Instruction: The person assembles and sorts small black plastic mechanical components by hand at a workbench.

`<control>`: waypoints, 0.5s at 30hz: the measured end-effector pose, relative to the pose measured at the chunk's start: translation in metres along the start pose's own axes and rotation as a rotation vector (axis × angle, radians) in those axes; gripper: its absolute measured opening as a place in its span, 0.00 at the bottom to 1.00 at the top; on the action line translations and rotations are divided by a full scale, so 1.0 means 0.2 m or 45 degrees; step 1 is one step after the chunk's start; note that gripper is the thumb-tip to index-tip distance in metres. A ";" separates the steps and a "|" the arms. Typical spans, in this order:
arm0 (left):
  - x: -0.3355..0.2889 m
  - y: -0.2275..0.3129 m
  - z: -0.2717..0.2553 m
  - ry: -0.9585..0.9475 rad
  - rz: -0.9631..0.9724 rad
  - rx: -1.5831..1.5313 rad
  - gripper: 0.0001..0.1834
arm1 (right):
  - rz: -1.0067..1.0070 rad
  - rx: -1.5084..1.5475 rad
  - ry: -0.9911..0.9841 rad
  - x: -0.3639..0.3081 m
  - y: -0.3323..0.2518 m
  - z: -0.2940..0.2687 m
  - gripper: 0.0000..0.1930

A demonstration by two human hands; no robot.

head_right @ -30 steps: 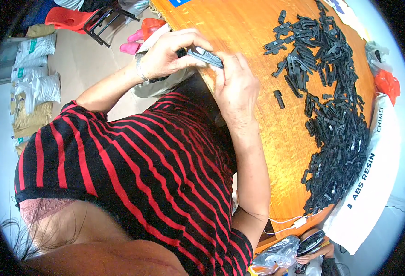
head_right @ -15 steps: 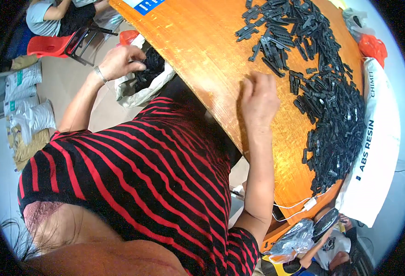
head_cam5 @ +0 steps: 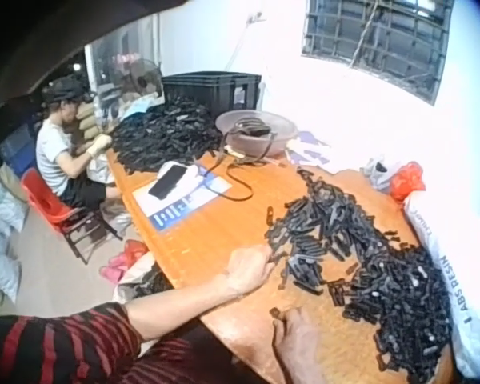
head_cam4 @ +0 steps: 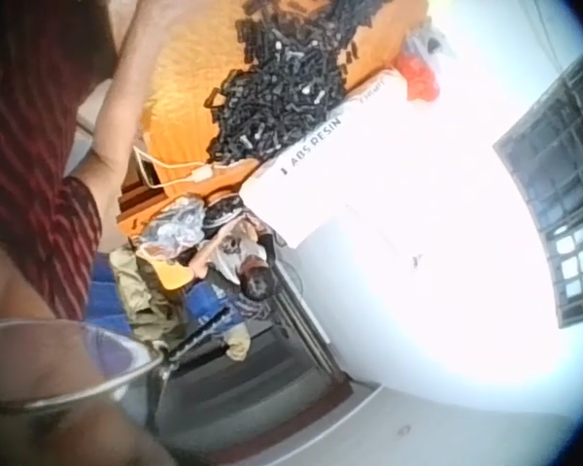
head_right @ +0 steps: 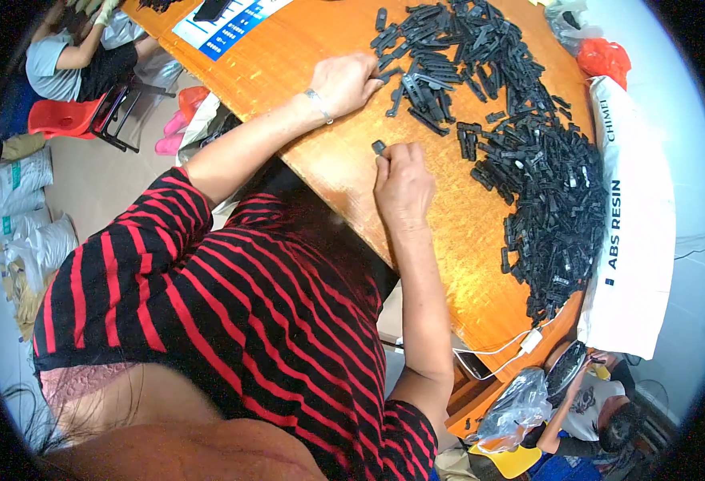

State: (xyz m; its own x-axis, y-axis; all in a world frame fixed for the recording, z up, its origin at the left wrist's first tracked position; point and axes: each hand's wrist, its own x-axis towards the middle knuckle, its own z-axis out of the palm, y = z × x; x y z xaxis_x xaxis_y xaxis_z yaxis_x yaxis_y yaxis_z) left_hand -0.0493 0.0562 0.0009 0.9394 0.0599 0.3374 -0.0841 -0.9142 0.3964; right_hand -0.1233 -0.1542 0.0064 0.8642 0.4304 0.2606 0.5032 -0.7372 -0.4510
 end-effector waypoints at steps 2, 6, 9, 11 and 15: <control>0.00 -0.02 0.00 0.018 0.015 -0.016 0.11 | 0.018 0.008 0.006 0.01 -0.01 -0.02 0.07; -0.05 -0.05 -0.05 0.132 -0.045 -0.188 0.09 | 0.032 0.045 0.046 0.08 -0.05 -0.05 0.11; -0.11 0.00 -0.12 0.021 -0.302 -0.562 0.09 | 0.051 0.126 0.140 0.16 -0.13 -0.05 0.19; -0.17 0.02 -0.05 -0.059 -0.440 -0.999 0.08 | 0.075 0.204 0.169 0.21 -0.18 -0.02 0.24; -0.27 0.15 -0.06 -0.168 -0.457 -1.386 0.09 | 0.152 0.325 0.133 0.21 -0.15 0.05 0.28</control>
State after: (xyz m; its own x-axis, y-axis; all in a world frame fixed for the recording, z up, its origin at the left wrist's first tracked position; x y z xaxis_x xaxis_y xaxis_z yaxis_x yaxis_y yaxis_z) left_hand -0.1067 0.0293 0.0044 0.9893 0.1455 -0.0104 0.0133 -0.0192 0.9997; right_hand -0.1024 -0.1076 0.0222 0.9194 0.2830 0.2733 0.3927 -0.6189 -0.6802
